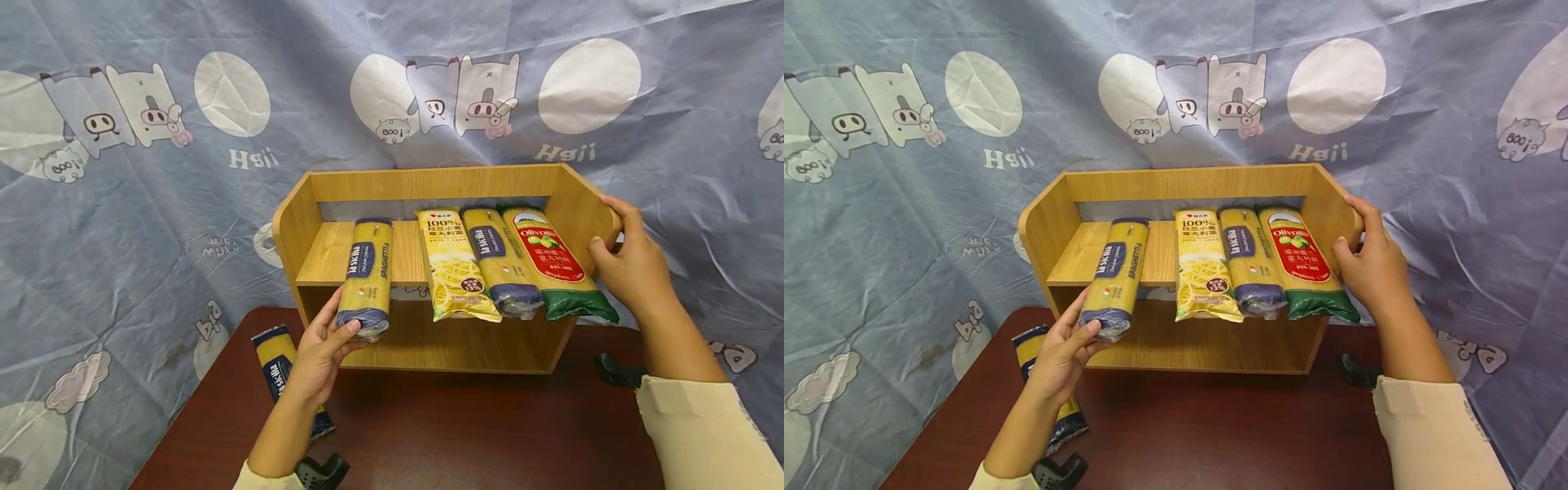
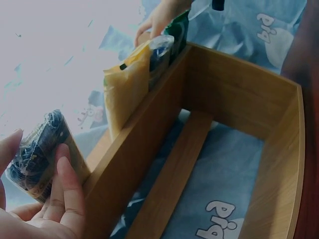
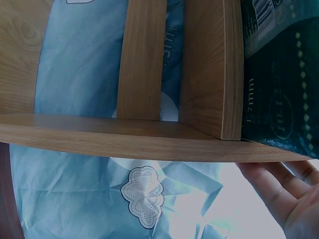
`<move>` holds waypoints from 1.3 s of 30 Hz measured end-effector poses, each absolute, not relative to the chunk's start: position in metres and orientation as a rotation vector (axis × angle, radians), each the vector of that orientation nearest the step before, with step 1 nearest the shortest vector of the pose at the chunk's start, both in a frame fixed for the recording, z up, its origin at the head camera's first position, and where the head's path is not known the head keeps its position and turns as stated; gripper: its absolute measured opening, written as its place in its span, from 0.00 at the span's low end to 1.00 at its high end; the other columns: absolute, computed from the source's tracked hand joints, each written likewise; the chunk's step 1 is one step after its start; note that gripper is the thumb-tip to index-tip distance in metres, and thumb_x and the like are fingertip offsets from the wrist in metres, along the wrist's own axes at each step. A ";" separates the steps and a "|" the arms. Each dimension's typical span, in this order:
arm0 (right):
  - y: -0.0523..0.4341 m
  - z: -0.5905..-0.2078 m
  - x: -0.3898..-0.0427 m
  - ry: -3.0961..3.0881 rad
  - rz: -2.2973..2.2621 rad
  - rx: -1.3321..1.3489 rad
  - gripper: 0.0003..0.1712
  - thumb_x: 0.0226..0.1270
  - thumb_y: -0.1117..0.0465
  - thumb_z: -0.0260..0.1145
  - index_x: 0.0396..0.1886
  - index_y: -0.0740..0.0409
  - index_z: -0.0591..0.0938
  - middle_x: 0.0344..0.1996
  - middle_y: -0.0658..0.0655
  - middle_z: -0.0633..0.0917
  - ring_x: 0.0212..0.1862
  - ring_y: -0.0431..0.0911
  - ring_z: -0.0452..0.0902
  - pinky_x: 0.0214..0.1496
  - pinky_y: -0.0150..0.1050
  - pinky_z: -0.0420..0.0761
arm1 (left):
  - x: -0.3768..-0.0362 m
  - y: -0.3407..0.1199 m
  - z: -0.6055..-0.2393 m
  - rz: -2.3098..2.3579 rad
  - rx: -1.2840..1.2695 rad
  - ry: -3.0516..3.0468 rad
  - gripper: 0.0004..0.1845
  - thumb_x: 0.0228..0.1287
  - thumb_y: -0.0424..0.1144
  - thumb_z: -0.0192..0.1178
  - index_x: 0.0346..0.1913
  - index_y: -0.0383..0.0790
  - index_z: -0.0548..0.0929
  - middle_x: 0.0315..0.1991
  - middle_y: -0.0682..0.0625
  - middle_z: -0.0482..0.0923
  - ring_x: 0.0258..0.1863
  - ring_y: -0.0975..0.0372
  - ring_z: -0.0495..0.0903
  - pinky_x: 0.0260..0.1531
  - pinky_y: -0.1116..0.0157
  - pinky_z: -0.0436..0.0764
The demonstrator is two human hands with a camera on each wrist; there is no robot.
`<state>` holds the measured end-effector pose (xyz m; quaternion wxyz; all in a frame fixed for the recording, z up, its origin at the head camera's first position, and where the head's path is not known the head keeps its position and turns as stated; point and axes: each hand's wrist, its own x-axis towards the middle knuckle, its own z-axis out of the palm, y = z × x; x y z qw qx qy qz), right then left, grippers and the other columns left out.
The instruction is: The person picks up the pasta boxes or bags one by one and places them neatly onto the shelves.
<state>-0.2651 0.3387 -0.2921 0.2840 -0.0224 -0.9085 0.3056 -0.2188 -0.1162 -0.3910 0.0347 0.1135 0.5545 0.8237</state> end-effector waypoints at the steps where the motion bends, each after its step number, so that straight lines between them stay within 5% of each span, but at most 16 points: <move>1: 0.339 -0.292 -0.265 -2.430 0.818 -0.060 0.40 0.73 0.56 0.54 0.80 0.33 0.52 0.62 0.78 0.76 0.57 0.74 0.78 0.36 0.46 0.72 | -0.219 -0.114 -0.391 2.533 0.344 1.700 0.38 0.73 0.32 0.58 0.80 0.55 0.57 0.60 0.50 0.79 0.49 0.63 0.83 0.46 0.67 0.84; 39: 0.338 -0.293 -0.263 -2.436 0.848 -0.053 0.40 0.74 0.56 0.53 0.81 0.33 0.50 0.65 0.78 0.73 0.59 0.76 0.75 0.45 0.64 0.77 | -0.256 -0.051 -0.385 2.487 0.364 1.784 0.42 0.69 0.38 0.66 0.80 0.55 0.56 0.55 0.46 0.85 0.40 0.63 0.86 0.38 0.65 0.85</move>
